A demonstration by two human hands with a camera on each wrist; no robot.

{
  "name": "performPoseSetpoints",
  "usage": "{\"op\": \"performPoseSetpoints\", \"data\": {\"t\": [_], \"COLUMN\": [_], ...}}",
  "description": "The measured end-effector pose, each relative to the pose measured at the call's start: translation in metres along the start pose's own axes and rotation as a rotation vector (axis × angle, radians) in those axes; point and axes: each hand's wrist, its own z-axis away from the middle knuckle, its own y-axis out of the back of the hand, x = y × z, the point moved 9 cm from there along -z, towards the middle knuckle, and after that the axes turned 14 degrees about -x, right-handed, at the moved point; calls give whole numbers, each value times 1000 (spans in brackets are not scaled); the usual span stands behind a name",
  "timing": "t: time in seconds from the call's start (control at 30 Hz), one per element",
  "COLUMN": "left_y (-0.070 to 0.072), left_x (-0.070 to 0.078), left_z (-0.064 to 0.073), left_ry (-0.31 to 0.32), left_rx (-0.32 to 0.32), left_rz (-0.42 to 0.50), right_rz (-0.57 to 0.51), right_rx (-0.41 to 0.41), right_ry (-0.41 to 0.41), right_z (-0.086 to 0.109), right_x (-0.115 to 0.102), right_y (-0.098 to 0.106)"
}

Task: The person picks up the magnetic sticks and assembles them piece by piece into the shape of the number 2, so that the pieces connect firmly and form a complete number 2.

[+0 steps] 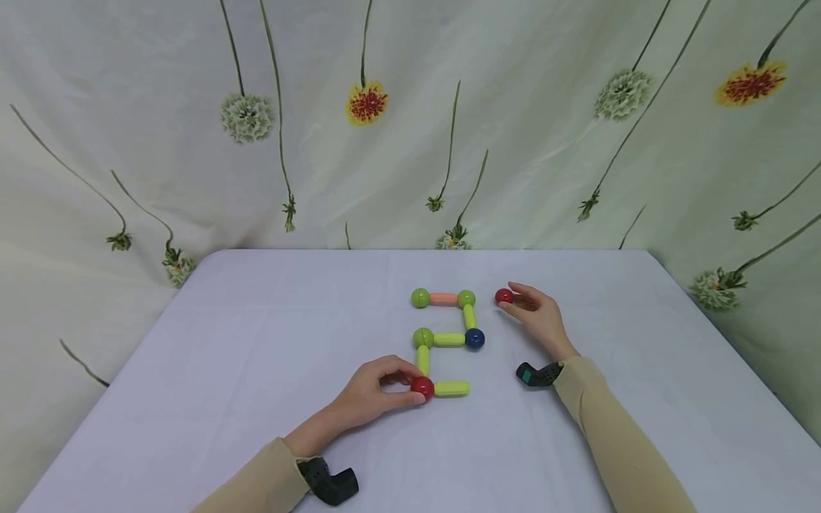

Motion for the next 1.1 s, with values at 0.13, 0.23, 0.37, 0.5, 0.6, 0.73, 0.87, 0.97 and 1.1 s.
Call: {"op": "performPoseSetpoints", "data": {"t": [0.13,0.23,0.37,0.5,0.6,0.73,0.87,0.97,1.1], "left_y": [0,1,1,1,1,1,0,0,0], "left_x": [0,2,3,3,2,3,8,13,12], "left_z": [0,1,2,3,3,3,4,4,4], "left_ry": [-6,-9,-14,-22,-24,-20,-1,7,3], "left_rx": [4,1,-3,-2,0,1,1,0,3], "left_rz": [5,-9,-25,-31,-28,-24,-29,-24,-23], "right_rz": [24,46,61,63,36,-31,-94,-145,-199], "right_rx": [-15,-24,-21,-8,-1,25,64,77,70], "right_ry": [17,28,36,42,34,-2,-45,-57,-53], "right_z": [-2,-2,0,2,5,12,17,21,28], "right_x": [-2,-4,-6,-6,-6,-4,-1,0,-1], "right_y": [-1,-2,-3,-3,-3,-2,0,-1,-7]}}
